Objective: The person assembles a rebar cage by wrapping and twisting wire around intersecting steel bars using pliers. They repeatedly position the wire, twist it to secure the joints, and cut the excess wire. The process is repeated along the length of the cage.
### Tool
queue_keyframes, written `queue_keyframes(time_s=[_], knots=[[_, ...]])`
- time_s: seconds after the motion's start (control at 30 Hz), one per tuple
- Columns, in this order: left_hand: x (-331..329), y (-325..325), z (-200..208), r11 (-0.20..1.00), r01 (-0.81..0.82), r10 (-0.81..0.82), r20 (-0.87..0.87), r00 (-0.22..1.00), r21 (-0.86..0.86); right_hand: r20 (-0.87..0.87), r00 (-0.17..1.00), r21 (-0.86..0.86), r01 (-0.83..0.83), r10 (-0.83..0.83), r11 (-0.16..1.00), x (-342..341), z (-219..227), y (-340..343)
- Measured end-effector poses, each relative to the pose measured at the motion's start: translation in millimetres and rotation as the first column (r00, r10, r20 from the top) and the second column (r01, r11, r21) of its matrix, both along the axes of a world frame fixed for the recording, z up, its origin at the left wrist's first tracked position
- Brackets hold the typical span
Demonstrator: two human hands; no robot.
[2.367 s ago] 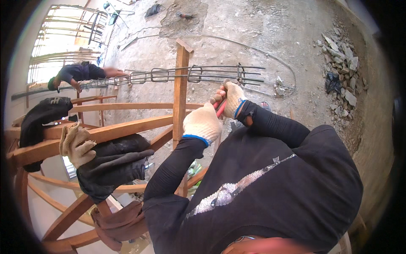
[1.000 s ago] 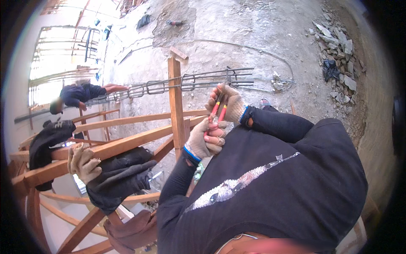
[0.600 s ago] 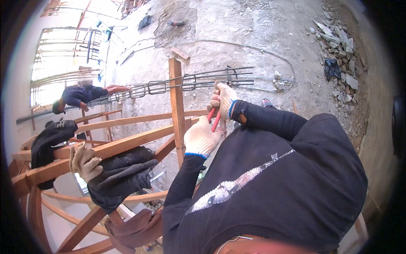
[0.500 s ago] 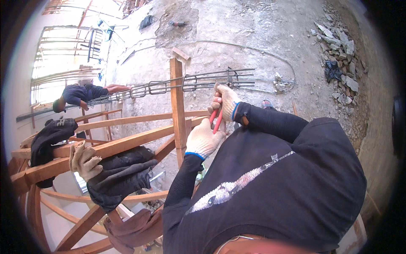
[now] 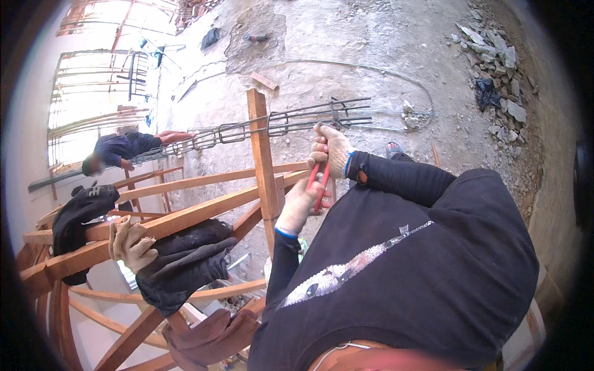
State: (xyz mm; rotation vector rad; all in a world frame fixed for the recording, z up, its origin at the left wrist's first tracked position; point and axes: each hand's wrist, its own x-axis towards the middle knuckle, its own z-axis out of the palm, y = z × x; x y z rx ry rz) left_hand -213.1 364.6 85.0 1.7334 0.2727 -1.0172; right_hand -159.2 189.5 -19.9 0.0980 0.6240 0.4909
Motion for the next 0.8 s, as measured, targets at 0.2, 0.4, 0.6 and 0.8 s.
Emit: queue_keyframes(time_s=[0.2, 0.4, 0.6, 0.8], knots=[[-13, -40, 20, 0.565, 0.261, -0.615, 0.189, 0.766, 0.783, -0.182, 0.981, -0.206, -0.108, 0.07, 0.973, 9, 3, 8], [24, -2, -14, 0.995, 0.095, -0.099, -0.351, 0.931, -0.029, -0.041, 0.999, -0.015, 0.014, -0.015, 1.0, -8, -4, 2], [5, 11, -23, 0.863, -0.27, 0.042, -0.472, 0.881, -0.428, 0.072, 0.99, 0.149, 0.111, -0.122, 0.983, -11, 8, 1], [-1, -12, 5, 0.743, 0.337, -0.597, 0.346, 0.724, 0.578, -0.195, 0.979, -0.356, -0.121, 0.053, 0.926, 4, 26, 9]])
